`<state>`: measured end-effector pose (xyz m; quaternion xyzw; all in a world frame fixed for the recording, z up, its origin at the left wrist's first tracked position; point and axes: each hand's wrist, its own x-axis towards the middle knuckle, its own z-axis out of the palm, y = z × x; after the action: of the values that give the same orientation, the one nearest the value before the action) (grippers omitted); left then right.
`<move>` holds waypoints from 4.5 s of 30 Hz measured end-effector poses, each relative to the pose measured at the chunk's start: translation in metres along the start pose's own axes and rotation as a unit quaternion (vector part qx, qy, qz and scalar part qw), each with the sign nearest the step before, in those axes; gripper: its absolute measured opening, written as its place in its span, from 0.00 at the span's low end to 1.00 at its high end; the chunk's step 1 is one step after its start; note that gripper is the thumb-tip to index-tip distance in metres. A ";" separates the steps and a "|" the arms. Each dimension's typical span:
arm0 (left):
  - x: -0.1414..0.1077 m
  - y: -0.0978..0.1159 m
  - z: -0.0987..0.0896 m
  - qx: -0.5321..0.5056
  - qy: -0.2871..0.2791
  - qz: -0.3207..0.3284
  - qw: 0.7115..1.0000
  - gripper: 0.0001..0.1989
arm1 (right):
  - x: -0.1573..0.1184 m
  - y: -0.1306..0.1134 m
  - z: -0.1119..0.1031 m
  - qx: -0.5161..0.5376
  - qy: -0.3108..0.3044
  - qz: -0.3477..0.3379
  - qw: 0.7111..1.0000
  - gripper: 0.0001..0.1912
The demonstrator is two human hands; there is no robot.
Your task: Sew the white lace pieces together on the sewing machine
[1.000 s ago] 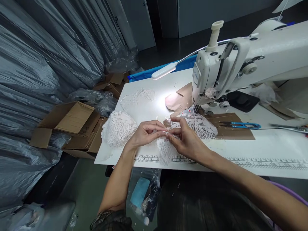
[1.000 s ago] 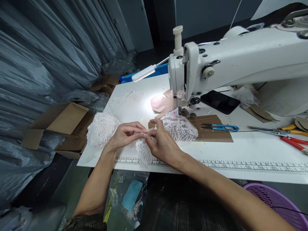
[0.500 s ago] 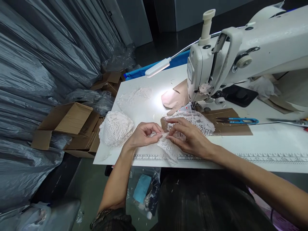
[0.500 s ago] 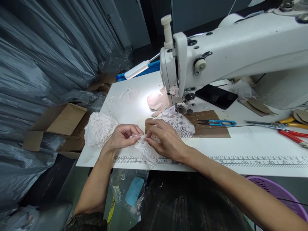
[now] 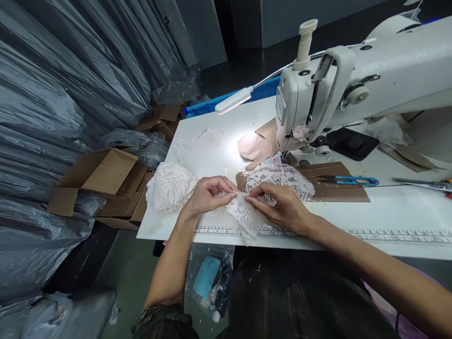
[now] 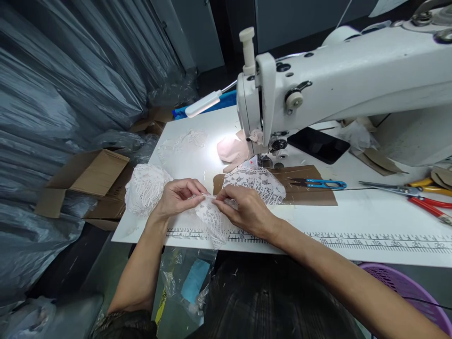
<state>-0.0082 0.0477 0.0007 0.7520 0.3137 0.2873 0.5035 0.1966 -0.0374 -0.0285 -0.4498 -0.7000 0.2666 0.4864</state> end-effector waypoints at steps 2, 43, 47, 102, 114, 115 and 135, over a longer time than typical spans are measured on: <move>0.000 0.000 0.001 -0.004 0.003 0.004 1.000 0.13 | 0.000 0.000 0.000 0.002 0.006 0.002 1.000 0.10; -0.001 0.001 -0.005 0.004 0.035 -0.014 0.999 0.08 | -0.007 0.008 0.003 0.020 0.051 0.006 0.998 0.15; -0.001 0.002 -0.006 0.010 0.039 -0.017 0.999 0.08 | -0.004 0.008 0.003 0.094 0.046 0.078 0.991 0.14; -0.003 0.008 -0.007 0.010 0.094 -0.047 0.994 0.21 | -0.002 0.006 -0.001 0.173 0.060 0.189 0.965 0.10; -0.007 -0.001 -0.004 0.093 0.119 0.082 0.985 0.17 | -0.002 0.005 0.000 0.192 0.066 0.203 0.958 0.10; -0.007 -0.002 -0.003 0.095 0.123 0.085 0.984 0.17 | -0.002 0.006 0.002 0.206 0.066 0.213 0.953 0.10; -0.067 0.043 -0.062 0.077 0.119 -0.098 0.985 0.19 | 0.041 -0.025 0.053 0.314 -0.158 0.261 0.899 0.11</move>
<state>-0.0897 0.0203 0.0537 0.7144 0.4646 0.2994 0.4291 0.1334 -0.0092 -0.0104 -0.3924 -0.5055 0.6574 0.3979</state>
